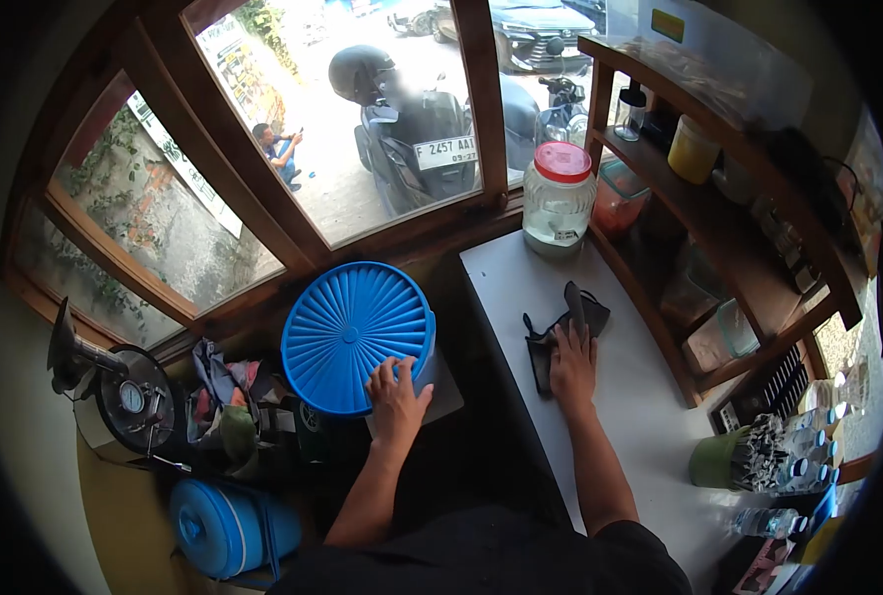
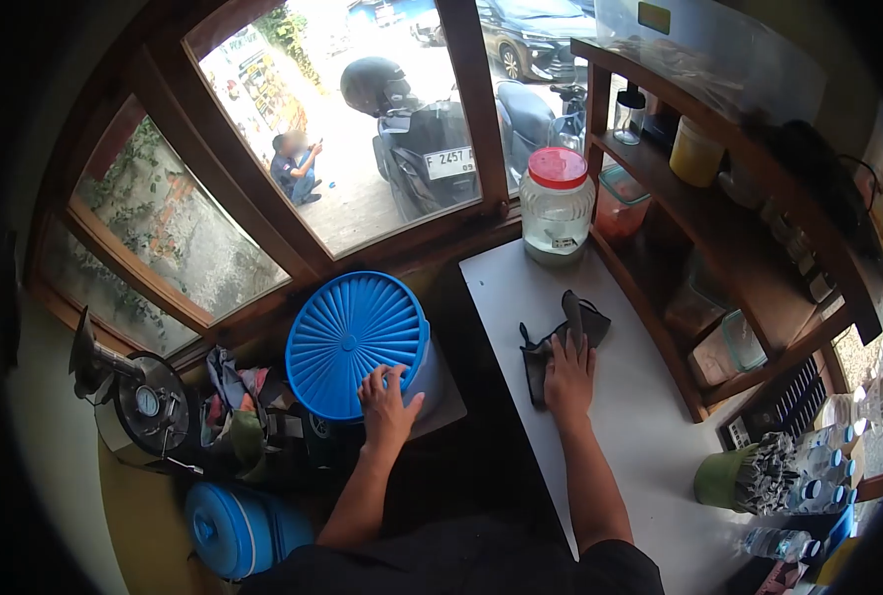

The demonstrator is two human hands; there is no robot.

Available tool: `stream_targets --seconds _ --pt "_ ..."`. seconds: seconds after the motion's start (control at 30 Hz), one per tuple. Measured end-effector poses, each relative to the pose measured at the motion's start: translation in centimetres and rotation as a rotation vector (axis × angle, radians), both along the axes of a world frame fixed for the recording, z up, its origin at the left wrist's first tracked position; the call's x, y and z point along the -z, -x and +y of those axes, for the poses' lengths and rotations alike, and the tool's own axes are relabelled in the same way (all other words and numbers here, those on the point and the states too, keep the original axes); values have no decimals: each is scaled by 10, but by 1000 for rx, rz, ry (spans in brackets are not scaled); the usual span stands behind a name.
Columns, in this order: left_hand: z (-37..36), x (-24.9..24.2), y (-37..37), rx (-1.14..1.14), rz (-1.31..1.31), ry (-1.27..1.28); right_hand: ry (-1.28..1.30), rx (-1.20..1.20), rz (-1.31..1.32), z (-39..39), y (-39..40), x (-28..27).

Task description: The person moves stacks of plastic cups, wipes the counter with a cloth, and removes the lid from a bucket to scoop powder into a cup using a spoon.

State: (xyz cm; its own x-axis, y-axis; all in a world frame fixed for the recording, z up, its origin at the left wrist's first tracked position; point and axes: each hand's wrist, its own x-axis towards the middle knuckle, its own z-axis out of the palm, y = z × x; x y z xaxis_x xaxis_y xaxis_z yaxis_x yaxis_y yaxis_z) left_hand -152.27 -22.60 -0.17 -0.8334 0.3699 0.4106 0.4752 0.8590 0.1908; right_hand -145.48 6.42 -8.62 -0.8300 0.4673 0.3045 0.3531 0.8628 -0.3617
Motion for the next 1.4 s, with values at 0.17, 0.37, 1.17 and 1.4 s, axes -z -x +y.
stream_targets --seconds 0.17,0.37,1.17,1.4 --pt "-50 12 32 267 -190 32 -20 -17 -2 12 13 4" --pt "-53 -2 42 327 -289 7 75 74 -35 32 -33 7" --pt "-32 -227 -39 459 289 -94 190 284 146 84 -125 -7" --pt "107 -67 -47 907 179 -13 306 273 138 72 -176 -25"
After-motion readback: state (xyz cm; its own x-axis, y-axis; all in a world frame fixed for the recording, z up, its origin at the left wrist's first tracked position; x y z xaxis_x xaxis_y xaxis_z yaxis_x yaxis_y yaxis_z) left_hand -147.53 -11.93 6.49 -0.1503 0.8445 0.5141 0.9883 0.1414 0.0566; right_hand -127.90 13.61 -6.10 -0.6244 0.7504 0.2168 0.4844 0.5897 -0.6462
